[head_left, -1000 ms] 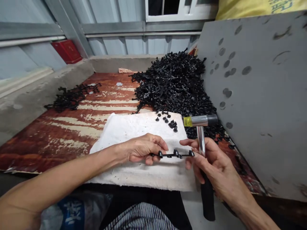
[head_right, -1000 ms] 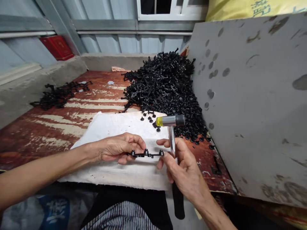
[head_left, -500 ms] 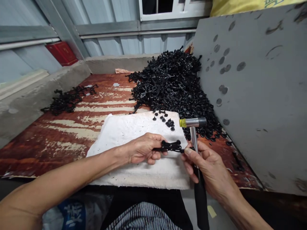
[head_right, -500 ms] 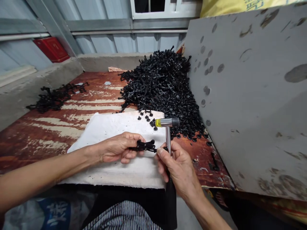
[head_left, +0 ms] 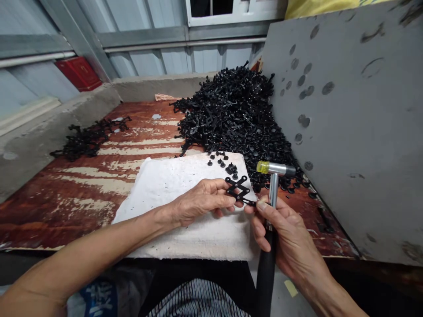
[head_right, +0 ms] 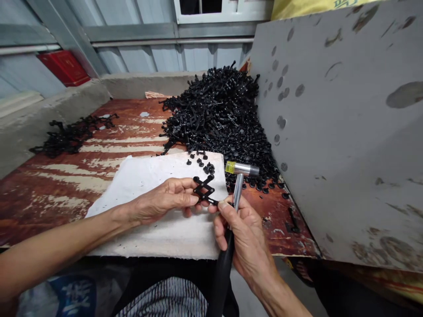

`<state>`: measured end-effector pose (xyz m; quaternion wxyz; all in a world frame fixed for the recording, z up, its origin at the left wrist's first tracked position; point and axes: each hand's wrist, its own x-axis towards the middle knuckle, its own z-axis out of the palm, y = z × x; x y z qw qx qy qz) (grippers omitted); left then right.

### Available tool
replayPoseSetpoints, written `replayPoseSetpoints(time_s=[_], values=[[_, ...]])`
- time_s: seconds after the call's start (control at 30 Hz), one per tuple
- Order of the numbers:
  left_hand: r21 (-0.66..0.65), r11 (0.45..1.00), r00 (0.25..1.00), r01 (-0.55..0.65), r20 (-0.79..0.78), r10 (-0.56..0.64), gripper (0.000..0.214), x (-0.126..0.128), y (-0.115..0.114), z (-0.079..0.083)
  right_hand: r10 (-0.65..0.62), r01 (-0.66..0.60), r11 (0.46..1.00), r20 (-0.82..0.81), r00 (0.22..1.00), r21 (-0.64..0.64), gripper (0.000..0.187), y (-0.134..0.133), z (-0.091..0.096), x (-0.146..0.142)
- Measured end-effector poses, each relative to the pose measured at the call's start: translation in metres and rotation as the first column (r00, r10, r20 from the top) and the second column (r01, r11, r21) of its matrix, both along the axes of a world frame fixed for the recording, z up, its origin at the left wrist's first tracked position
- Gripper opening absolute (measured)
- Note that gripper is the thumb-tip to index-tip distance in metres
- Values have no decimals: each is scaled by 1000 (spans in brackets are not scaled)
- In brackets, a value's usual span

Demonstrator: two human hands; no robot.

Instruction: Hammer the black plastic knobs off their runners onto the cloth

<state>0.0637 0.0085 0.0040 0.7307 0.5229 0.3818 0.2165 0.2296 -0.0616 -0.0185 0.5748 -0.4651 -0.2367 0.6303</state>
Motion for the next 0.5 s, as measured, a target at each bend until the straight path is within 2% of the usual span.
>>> replayPoseSetpoints(time_s=[0.17,0.27,0.4,0.5], values=[[147,986,993,-74,-83,86,31,4,6,2,61,-61,998,20,998,11,36,-4,-2,-2],[242,969,973,-44,-211,97,29,2,20,3,32,-31,999,51,998,-19,38,-2,-1,7],[178,984,945,3,-322,55,28,0,42,-1,-127,130,991,130,983,-10,40,8,-3,25],[139,990,954,21,-298,22,27,1,53,-7,-133,140,990,144,980,-33,38,14,-10,34]])
